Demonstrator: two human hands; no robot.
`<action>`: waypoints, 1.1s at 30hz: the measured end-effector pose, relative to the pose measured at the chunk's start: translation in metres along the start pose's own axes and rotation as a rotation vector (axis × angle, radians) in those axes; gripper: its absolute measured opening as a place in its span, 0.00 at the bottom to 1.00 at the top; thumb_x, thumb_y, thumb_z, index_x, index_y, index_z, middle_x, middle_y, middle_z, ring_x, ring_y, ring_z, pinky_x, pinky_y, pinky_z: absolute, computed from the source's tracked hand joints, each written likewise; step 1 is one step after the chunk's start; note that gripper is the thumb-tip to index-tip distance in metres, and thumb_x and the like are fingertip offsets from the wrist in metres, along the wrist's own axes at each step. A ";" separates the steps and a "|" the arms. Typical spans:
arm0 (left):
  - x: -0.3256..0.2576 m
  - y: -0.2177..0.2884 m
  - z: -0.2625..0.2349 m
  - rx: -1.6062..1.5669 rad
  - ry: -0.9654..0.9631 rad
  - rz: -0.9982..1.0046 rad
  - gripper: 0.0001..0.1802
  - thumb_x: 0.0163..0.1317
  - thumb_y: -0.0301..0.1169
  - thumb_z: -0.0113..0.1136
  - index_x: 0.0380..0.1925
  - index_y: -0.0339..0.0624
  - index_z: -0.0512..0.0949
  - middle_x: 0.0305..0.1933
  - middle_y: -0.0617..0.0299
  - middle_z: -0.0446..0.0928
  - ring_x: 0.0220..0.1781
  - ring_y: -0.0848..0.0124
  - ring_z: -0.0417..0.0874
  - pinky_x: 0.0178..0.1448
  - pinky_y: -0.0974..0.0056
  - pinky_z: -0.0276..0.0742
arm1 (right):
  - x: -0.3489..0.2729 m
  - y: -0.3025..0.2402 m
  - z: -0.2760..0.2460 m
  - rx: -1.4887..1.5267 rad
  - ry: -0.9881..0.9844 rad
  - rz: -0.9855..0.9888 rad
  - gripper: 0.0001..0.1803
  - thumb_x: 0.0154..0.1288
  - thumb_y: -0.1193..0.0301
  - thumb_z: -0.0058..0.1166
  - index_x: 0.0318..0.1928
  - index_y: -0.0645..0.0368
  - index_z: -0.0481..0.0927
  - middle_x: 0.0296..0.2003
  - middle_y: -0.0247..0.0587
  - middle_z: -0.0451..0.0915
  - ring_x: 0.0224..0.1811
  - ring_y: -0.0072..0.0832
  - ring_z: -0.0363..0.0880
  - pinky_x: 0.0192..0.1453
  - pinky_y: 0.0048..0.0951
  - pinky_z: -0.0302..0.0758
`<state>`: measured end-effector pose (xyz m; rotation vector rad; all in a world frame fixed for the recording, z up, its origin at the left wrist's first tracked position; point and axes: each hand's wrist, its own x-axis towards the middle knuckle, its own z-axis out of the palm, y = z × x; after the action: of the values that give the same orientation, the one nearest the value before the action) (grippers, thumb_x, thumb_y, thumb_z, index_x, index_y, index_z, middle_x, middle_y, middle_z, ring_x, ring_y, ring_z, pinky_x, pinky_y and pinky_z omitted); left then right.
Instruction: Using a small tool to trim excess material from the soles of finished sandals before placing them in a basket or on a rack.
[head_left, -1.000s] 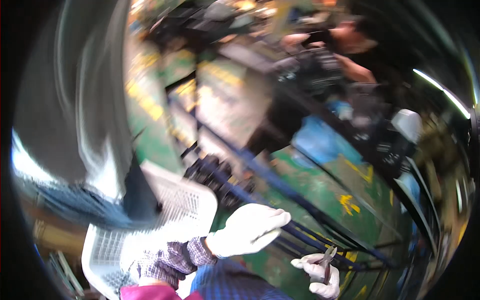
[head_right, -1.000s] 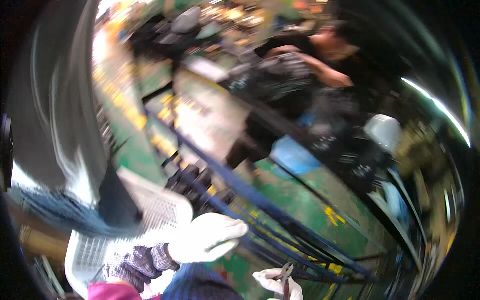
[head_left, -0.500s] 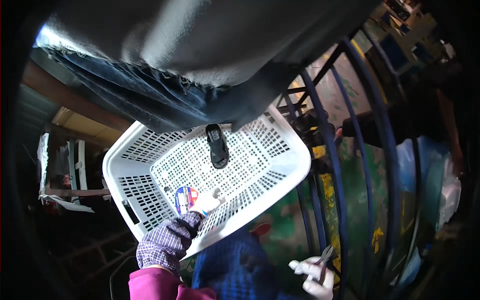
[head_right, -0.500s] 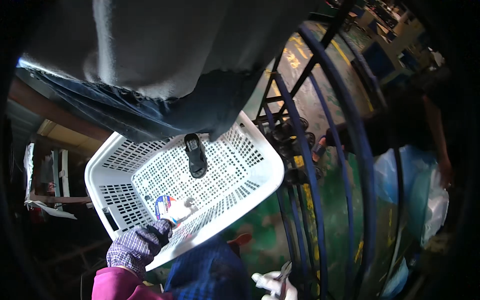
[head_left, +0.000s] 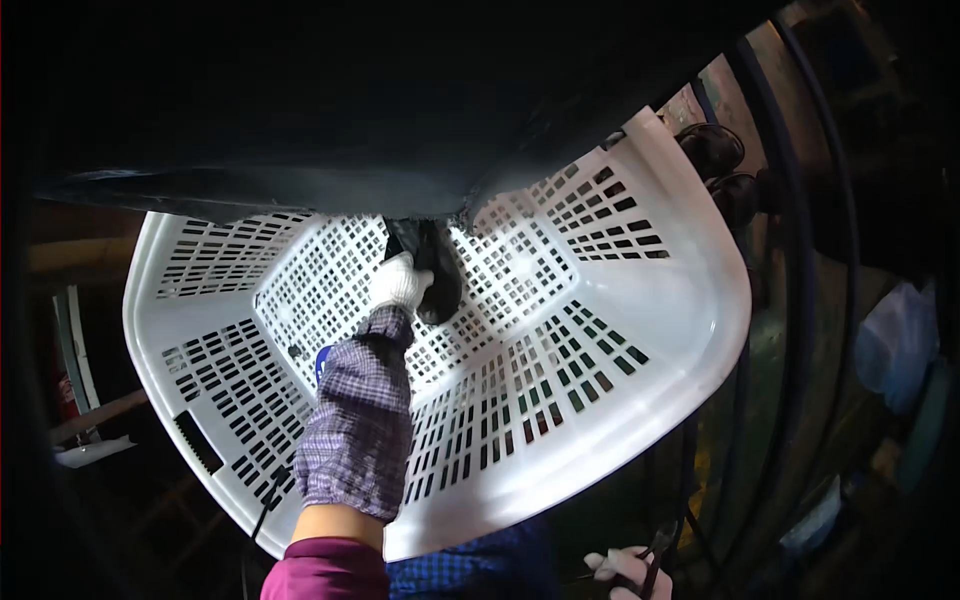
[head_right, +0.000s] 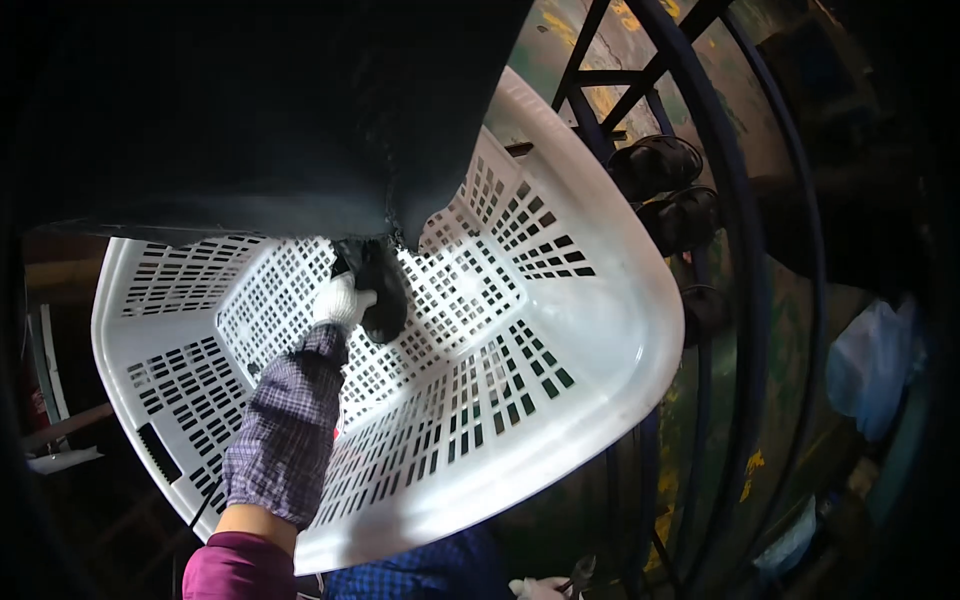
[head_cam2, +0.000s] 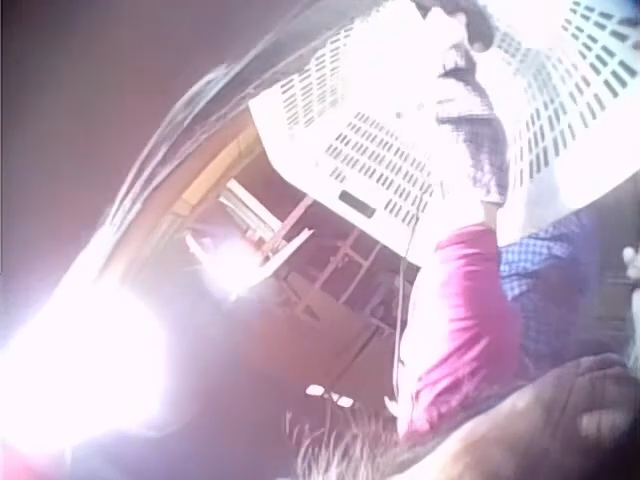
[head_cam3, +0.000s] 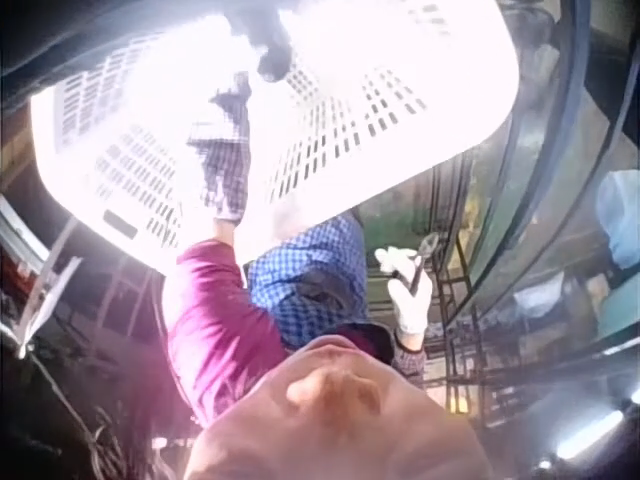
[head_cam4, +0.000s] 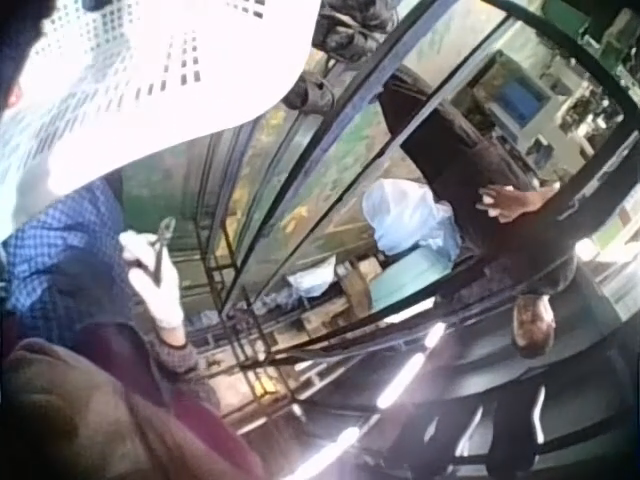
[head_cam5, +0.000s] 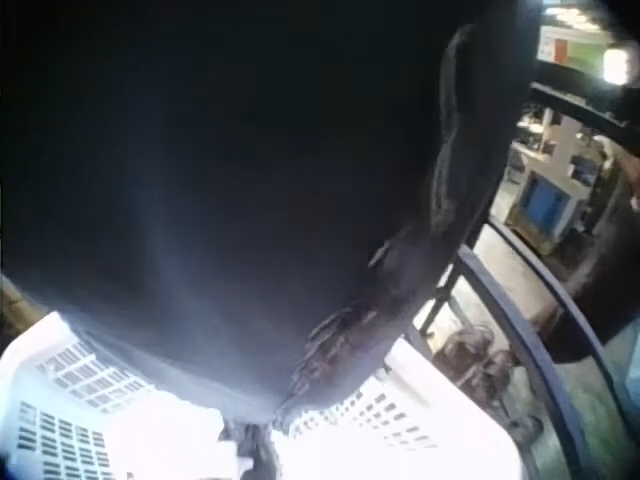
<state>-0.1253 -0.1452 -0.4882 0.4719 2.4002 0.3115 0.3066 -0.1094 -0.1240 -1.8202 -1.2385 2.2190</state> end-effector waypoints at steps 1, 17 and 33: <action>-0.028 -0.007 -0.004 0.049 0.017 0.098 0.21 0.53 0.40 0.67 0.44 0.38 0.83 0.44 0.45 0.85 0.49 0.51 0.86 0.55 0.53 0.80 | -0.003 -0.001 -0.001 0.032 0.015 -0.014 0.22 0.65 0.66 0.61 0.56 0.66 0.80 0.51 0.45 0.76 0.58 0.45 0.80 0.66 0.43 0.70; -0.458 0.132 -0.308 0.918 0.271 1.441 0.10 0.59 0.33 0.58 0.21 0.47 0.72 0.18 0.61 0.68 0.19 0.65 0.75 0.22 0.61 0.72 | -0.089 -0.147 0.054 -1.120 -0.135 -1.005 0.36 0.51 0.65 0.73 0.60 0.66 0.74 0.59 0.49 0.69 0.61 0.46 0.74 0.64 0.45 0.75; -0.556 0.144 -0.247 0.327 0.199 1.449 0.21 0.44 0.32 0.66 0.43 0.48 0.83 0.50 0.62 0.76 0.40 0.72 0.83 0.39 0.67 0.83 | -0.083 -0.013 -0.015 1.559 -1.674 0.381 0.32 0.72 0.59 0.55 0.71 0.57 0.64 0.42 0.35 0.69 0.44 0.31 0.73 0.54 0.39 0.76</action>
<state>0.1475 -0.2677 0.0600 2.3558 1.8257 0.5631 0.3402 -0.1310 -0.0482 0.5746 1.1411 2.8860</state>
